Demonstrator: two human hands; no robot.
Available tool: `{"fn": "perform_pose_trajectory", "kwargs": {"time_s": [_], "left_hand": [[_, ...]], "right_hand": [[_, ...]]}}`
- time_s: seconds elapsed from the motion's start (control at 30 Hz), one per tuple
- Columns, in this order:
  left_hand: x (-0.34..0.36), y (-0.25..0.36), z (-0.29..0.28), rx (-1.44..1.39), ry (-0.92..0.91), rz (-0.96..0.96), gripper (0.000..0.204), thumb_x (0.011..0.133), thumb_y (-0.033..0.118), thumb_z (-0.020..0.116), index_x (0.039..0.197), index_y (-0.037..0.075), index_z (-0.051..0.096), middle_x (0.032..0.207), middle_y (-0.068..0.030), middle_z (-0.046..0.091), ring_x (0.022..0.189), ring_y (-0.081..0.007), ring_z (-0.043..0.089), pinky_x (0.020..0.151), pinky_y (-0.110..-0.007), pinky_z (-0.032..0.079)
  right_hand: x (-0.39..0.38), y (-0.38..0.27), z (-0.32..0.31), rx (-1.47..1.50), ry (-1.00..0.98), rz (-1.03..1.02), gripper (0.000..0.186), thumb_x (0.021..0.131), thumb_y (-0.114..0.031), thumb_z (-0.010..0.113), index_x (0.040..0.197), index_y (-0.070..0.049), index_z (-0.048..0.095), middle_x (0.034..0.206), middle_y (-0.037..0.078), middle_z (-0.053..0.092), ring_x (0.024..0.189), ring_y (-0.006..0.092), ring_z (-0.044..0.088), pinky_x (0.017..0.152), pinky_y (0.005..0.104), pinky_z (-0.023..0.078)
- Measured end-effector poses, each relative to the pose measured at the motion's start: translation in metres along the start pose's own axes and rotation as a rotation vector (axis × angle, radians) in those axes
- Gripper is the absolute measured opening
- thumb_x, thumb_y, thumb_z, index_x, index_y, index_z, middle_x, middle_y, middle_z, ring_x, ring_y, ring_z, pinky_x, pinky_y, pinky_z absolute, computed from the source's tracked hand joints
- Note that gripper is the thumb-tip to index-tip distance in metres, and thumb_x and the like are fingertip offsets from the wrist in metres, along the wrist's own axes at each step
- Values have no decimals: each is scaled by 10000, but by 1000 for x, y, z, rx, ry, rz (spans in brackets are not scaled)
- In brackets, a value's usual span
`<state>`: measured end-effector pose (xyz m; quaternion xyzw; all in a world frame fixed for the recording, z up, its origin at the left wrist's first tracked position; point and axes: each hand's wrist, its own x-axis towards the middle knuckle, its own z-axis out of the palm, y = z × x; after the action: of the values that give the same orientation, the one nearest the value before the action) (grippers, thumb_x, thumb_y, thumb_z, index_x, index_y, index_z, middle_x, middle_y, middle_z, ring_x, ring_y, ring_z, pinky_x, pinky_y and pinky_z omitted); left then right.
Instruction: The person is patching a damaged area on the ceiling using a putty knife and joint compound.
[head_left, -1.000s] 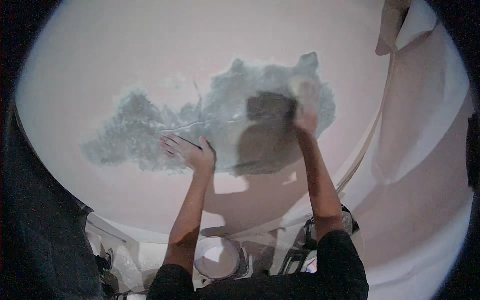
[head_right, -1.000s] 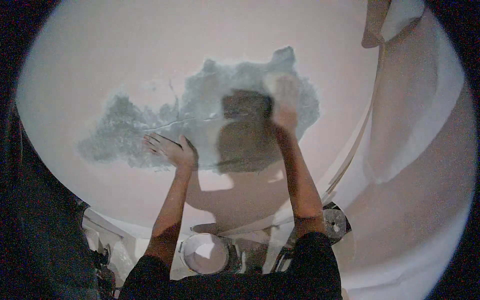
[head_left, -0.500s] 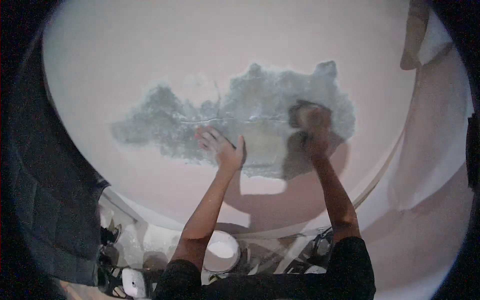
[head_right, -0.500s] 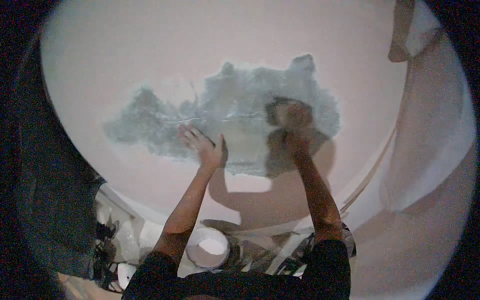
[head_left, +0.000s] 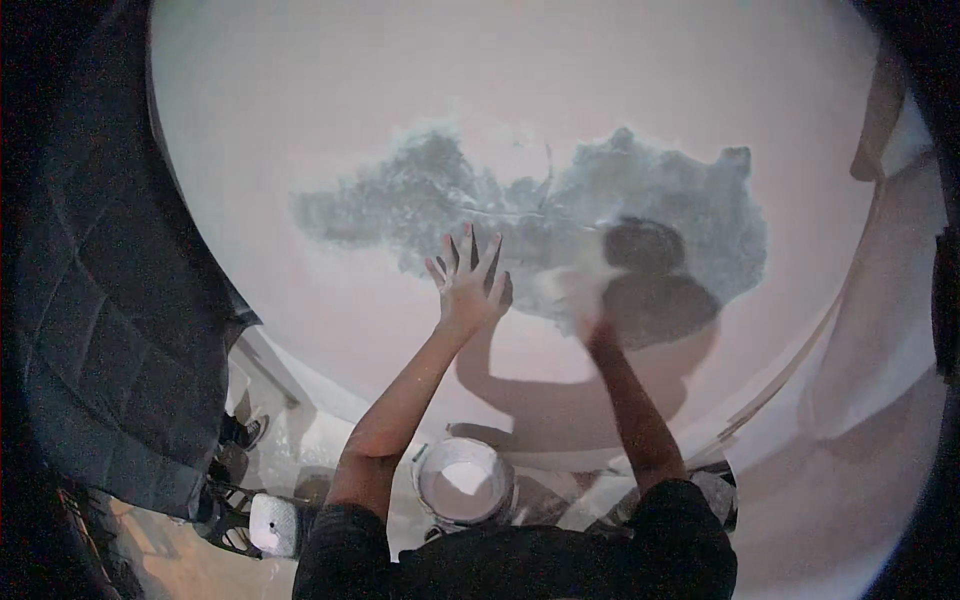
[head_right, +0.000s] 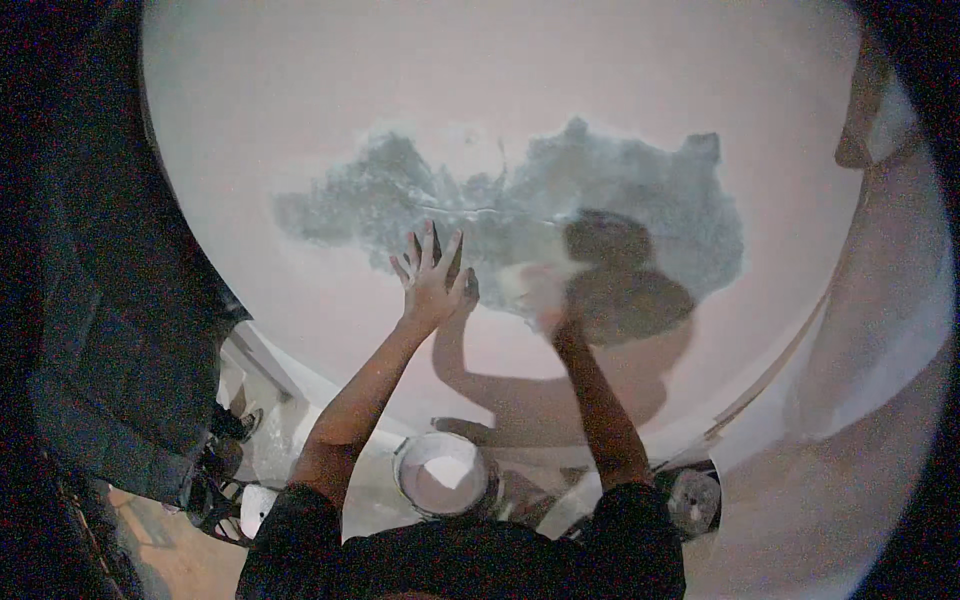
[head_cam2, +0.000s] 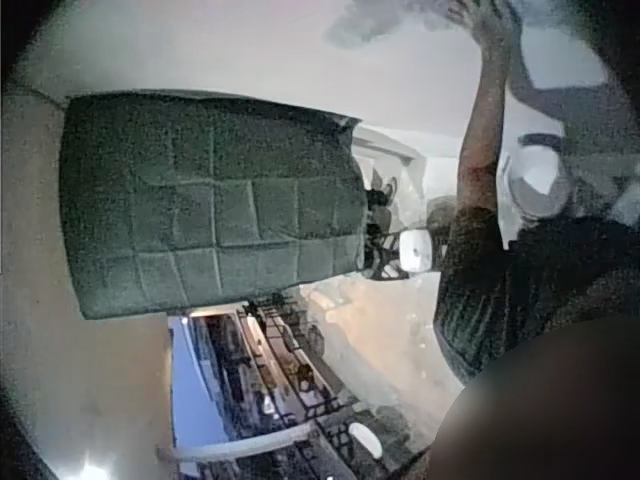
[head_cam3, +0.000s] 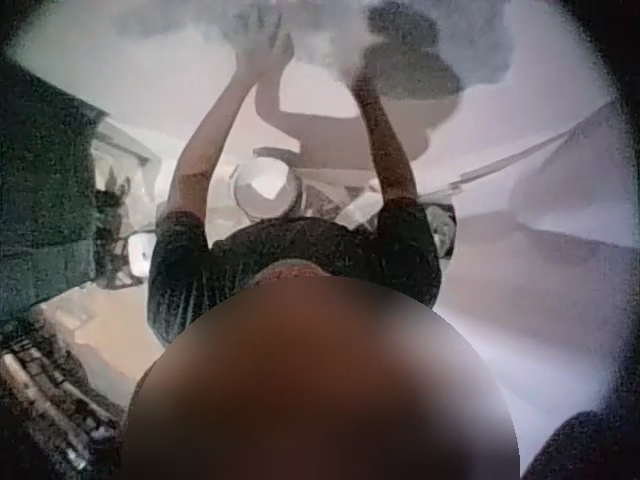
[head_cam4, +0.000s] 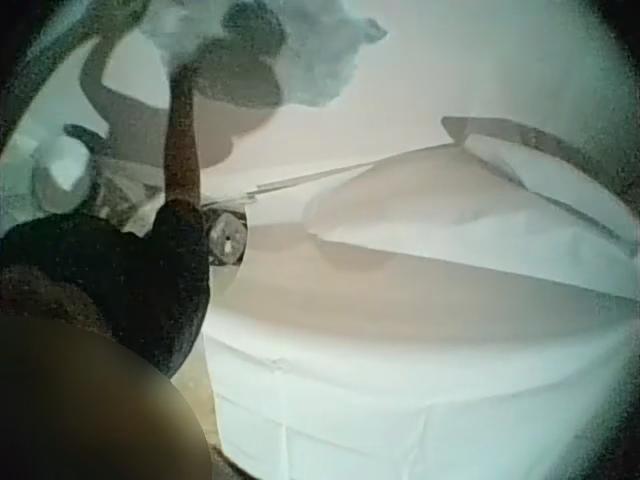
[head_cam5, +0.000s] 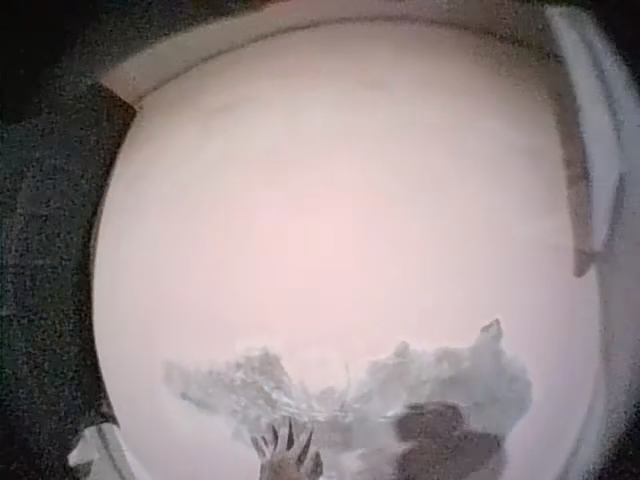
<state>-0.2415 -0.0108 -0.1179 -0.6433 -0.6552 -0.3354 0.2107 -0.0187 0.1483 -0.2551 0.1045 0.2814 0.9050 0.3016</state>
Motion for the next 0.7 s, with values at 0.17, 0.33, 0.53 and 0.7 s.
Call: {"fn": "perform_pose_trajectory", "kwargs": {"time_s": [0.17,0.33,0.53,0.7], "left_hand": [[16,-23,-2,-96,25,-145,704,873,424,514,1492,233,239,1561,-164,86,1376,-520,114,1015,-735,14],[-16,-89,-21,-81,18,-280,723,888,445,489,1500,189,202,1560,-184,63,1375,-521,117,1009,-738,9],[35,-9,-14,-296,-14,-104,746,886,426,496,1495,120,192,1547,-230,41,1364,-550,84,1010,-731,2],[2,-50,-9,-255,102,-226,831,872,403,534,1488,32,119,1520,-300,7,1354,-576,20,1022,-710,-12]], "right_hand": [[4,-97,27,451,-600,335,554,894,-367,536,1288,17,473,1170,191,583,1070,314,550,961,459,438],[75,72,-41,1425,-336,324,489,930,-324,495,1272,25,495,1119,189,623,1082,330,555,963,448,440],[54,-138,11,2198,-350,1108,409,924,-233,493,1287,-46,487,1215,156,573,1064,332,573,996,533,386],[-41,-116,26,2120,-444,815,484,971,-349,425,1342,-38,423,1254,154,529,1134,297,501,1033,462,349]]}}
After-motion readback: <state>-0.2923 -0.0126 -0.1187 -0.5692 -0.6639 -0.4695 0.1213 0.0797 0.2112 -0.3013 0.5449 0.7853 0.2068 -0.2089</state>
